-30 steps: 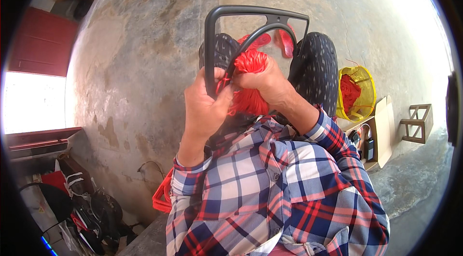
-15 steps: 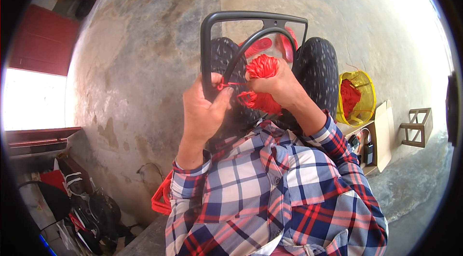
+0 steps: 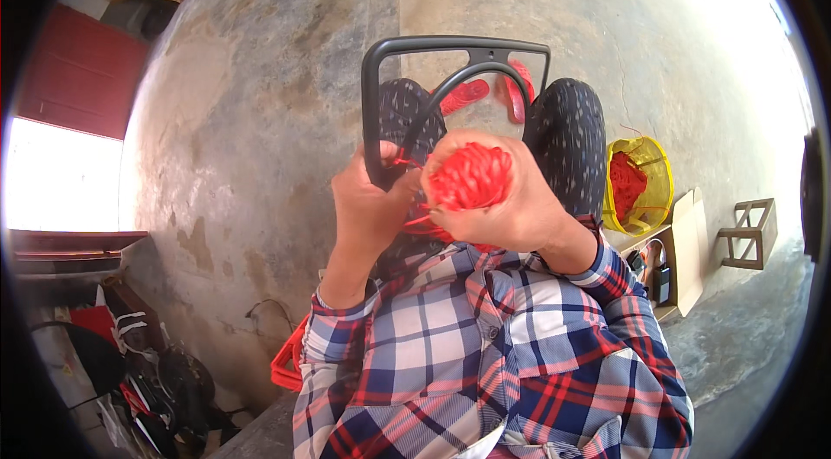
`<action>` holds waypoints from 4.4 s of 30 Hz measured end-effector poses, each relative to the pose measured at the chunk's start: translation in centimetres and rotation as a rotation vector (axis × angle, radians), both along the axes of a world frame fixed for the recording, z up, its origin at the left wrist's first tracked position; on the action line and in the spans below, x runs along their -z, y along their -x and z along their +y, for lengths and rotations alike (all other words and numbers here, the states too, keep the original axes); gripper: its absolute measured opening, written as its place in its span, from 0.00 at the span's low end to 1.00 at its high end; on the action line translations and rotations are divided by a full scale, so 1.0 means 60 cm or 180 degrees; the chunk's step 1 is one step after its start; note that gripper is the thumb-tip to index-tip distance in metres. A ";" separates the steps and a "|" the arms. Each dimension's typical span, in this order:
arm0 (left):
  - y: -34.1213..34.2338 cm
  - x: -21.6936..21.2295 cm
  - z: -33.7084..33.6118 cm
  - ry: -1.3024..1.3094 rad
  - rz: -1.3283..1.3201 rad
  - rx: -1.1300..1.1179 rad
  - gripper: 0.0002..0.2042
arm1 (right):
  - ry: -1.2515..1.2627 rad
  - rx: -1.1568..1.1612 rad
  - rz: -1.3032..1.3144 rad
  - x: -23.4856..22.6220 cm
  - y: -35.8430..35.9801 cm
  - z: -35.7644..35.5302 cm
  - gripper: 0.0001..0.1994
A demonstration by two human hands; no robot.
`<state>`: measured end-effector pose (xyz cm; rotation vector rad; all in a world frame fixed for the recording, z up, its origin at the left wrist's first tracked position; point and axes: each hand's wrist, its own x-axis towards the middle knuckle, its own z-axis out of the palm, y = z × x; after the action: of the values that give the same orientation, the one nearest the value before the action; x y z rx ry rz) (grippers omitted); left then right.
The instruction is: The person is winding red twine around various red and black plastic frames while sitting on the floor.
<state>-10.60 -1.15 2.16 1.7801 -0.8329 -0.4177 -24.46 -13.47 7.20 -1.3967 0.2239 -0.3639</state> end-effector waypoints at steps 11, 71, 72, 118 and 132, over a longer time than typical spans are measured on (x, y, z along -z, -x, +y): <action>-0.028 -0.002 0.013 0.0416 0.1527 0.0109 0.09 | -0.1324 0.0802 -0.0060 0.068 -0.004 -0.081 0.15; -0.074 0.024 0.047 0.0751 0.2057 -0.0061 0.07 | -0.2723 -0.0736 -0.2450 0.047 0.126 -0.164 0.14; -0.077 0.025 0.049 0.0758 0.2056 -0.0101 0.07 | -0.2740 -0.0703 -0.2586 0.047 0.137 -0.168 0.16; 0.014 -0.037 0.030 0.0951 0.1423 -0.0070 0.26 | 0.3217 0.1167 -0.1289 0.070 -0.096 -0.013 0.08; 0.001 -0.022 0.032 0.0851 0.1007 -0.0060 0.06 | -0.0053 -0.0116 -0.0034 0.099 -0.079 0.008 0.05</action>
<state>-10.65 0.79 3.47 1.4279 -0.6159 -0.5332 -19.72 -12.96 1.26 -1.3804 0.1923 -0.3385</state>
